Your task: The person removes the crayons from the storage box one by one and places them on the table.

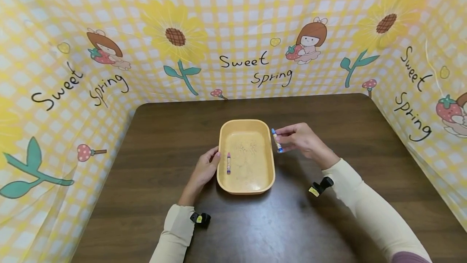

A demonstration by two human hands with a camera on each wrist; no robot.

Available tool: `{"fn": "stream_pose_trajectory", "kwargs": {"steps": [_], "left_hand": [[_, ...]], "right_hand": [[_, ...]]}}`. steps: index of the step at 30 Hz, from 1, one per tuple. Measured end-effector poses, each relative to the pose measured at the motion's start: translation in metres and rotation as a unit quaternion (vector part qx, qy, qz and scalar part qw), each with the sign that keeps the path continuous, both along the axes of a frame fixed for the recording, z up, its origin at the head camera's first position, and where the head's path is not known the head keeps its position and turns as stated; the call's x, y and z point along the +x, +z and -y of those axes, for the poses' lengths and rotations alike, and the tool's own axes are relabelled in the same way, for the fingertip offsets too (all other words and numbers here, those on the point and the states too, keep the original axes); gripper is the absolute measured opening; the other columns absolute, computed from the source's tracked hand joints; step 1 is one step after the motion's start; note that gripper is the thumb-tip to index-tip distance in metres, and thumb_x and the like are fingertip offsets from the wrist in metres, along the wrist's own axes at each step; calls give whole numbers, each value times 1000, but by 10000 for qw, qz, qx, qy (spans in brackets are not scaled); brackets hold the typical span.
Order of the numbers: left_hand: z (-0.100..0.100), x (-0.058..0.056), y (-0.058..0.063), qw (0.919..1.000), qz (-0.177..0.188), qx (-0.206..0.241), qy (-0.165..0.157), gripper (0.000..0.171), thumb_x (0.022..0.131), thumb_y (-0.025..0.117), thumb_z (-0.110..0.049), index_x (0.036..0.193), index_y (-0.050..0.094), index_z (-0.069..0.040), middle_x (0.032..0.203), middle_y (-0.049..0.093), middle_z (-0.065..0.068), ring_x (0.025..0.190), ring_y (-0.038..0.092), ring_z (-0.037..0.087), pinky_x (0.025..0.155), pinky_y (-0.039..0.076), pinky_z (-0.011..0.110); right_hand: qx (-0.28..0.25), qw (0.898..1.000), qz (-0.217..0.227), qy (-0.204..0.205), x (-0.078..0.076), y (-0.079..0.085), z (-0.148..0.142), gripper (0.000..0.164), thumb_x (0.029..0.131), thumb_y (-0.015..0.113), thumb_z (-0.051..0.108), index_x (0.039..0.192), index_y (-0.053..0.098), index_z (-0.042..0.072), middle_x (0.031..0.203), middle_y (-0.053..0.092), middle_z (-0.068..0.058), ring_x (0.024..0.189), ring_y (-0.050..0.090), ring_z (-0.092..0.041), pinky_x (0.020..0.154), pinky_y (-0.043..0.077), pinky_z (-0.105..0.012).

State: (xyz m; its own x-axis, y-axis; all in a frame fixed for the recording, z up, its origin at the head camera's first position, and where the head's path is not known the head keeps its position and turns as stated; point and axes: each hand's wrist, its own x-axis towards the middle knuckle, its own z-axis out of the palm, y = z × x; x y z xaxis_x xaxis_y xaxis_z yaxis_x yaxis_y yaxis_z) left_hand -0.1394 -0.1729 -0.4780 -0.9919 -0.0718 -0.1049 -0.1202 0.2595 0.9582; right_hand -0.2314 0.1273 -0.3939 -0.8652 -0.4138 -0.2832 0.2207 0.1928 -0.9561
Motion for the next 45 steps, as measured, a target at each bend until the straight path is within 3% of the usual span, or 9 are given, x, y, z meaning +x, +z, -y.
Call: {"fn": "stream_pose_trajectory", "kwargs": {"steps": [8,18,23,25,28,34,39,43,45], "left_hand": [[1,-1,1,9999,109,-76,-92,47,109,44,-16,151,43,4,148,52,25,135,52,36,115,40,51],[-2,1,-1,9996,228,-5,-151,48,109,45,-18,152,41,3,151,49,24,139,48,35,117,38,51],[-3,2,-4,9994,291,33,-191,49,109,45,-18,153,40,3,151,48,24,138,49,36,116,40,52],[-3,2,-4,9993,328,-3,-174,49,110,44,-20,153,40,2,152,48,23,139,48,35,116,39,52],[-3,1,-3,9992,354,-104,-175,49,110,44,-21,153,40,1,153,48,23,140,46,34,118,37,52],[-1,-1,-1,9997,208,-66,-145,48,109,45,-18,152,42,3,148,52,25,136,50,36,115,40,51],[3,-3,0,9998,150,34,-100,47,109,45,-17,152,42,3,148,52,26,137,50,36,116,39,51],[3,-3,1,9998,172,-52,-115,48,110,44,-18,152,41,3,147,52,25,136,50,35,115,40,50],[2,-3,1,9997,190,-73,-111,48,110,44,-18,152,41,3,146,53,25,134,51,35,114,41,50]], "right_hand": [[-160,9993,38,-350,3,-7,-31,50,94,66,-4,136,47,-23,84,73,7,77,69,-8,69,62,-30],[-171,9973,62,-713,8,-23,-86,47,94,69,0,133,53,-21,88,74,11,81,70,-6,70,62,-28],[-317,9947,261,-942,14,-32,-115,15,94,69,-1,105,76,6,87,75,10,79,70,-7,69,62,-27],[-433,9930,370,-1036,16,-35,-125,20,93,69,-2,90,78,17,87,76,8,79,71,-8,69,62,-26],[-483,9911,456,-1150,18,-39,-140,28,93,68,-3,84,78,21,85,76,8,79,71,-7,68,62,-26],[-424,9897,573,-1245,16,-45,-158,31,94,66,-5,82,79,21,84,76,9,77,70,-7,68,62,-27],[-10,9909,417,-1277,13,-50,-167,25,94,67,-2,86,78,20,85,74,12,79,70,-5,70,62,-26],[373,9895,330,-1355,12,-54,-175,12,94,69,0,99,77,8,85,73,13,78,69,-3,72,62,-26],[610,9877,310,-1409,12,-57,-178,14,94,69,2,107,74,-2,83,73,13,77,69,-3,72,62,-26]]}}
